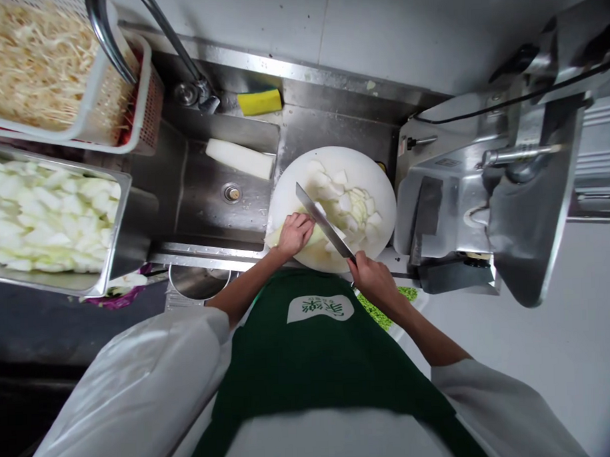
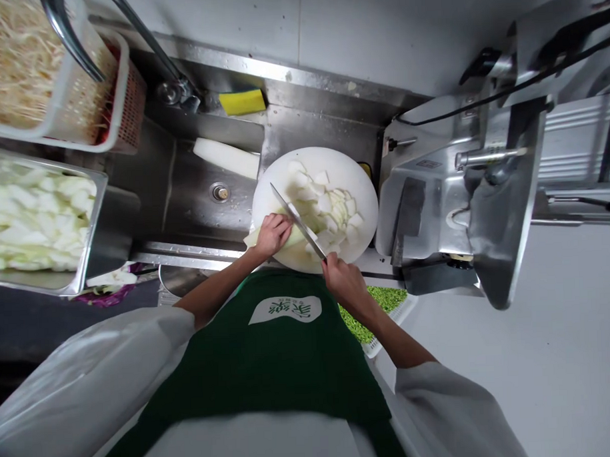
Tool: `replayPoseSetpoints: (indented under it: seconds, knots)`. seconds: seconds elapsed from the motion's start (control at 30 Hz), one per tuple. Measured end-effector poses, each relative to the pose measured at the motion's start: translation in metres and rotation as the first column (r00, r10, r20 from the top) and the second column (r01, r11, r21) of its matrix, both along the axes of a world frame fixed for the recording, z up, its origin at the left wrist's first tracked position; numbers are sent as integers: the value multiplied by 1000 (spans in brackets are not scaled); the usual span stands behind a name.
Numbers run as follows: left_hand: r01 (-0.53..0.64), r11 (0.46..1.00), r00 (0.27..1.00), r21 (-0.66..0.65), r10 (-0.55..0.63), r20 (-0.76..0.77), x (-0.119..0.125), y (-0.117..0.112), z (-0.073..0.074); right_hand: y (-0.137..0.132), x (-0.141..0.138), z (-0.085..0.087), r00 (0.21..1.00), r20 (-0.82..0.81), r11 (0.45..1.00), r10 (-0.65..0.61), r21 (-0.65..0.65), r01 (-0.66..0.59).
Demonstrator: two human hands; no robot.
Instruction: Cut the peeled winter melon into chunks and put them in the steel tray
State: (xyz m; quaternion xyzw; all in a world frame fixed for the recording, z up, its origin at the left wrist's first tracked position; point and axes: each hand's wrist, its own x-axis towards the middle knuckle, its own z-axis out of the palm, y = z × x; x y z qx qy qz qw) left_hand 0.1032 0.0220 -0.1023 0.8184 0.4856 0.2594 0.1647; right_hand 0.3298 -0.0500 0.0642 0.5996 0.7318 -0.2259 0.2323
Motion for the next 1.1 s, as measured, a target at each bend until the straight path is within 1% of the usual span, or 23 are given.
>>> replayPoseSetpoints:
  seconds: [0.07,0.13,0.23,0.33,0.5,0.57,0.6,0.67,0.77,0.9,0.97,1.03,1.1]
  knots:
    - [6,1000,1000,-4,-6,4,0,0,0,-3,1,5,1000,11,1000,10,-28,-9]
    - [15,1000,1000,-20,-14,20,0,0,0,-2,0,7,999,30,998,16,-54,-14]
    - [21,999,999,-36,-20,47,-1,1,-1,9,-6,1,998,50,996,31,-87,-26]
    - [13,999,998,-36,-11,61,-1,1,-3,25,-18,-16,998,49,996,27,-87,-22]
    - [20,998,996,-62,-15,85,-2,-1,-4,50,-45,-59,999,-31,999,-12,-42,11]
    - [14,998,995,-67,-7,104,-3,-3,-4,58,-50,-69,999,-45,999,-28,-21,27]
    - [11,998,994,-67,-3,112,-3,-4,-4,61,-51,-71,998,-49,999,-29,-16,28]
    - [4,998,992,-60,3,123,-4,-6,-3,64,-48,-66,998,-60,1000,-14,-2,14]
    - [-9,999,993,-50,14,115,-5,-8,-5,59,-38,-45,999,-49,1000,6,21,-5]
    - [0,998,995,-70,7,100,-4,-8,-7,34,-25,-11,1000,13,1000,13,-17,-13]
    - [5,997,995,-76,3,101,-3,-7,-7,22,-20,0,999,31,998,28,-56,-26]
    - [9,996,994,-86,1,108,-3,-7,-7,17,-17,6,998,44,995,33,-90,-29]
    - [14,995,994,-96,-3,114,-3,-6,-6,18,-19,4,998,52,994,30,-110,-24]
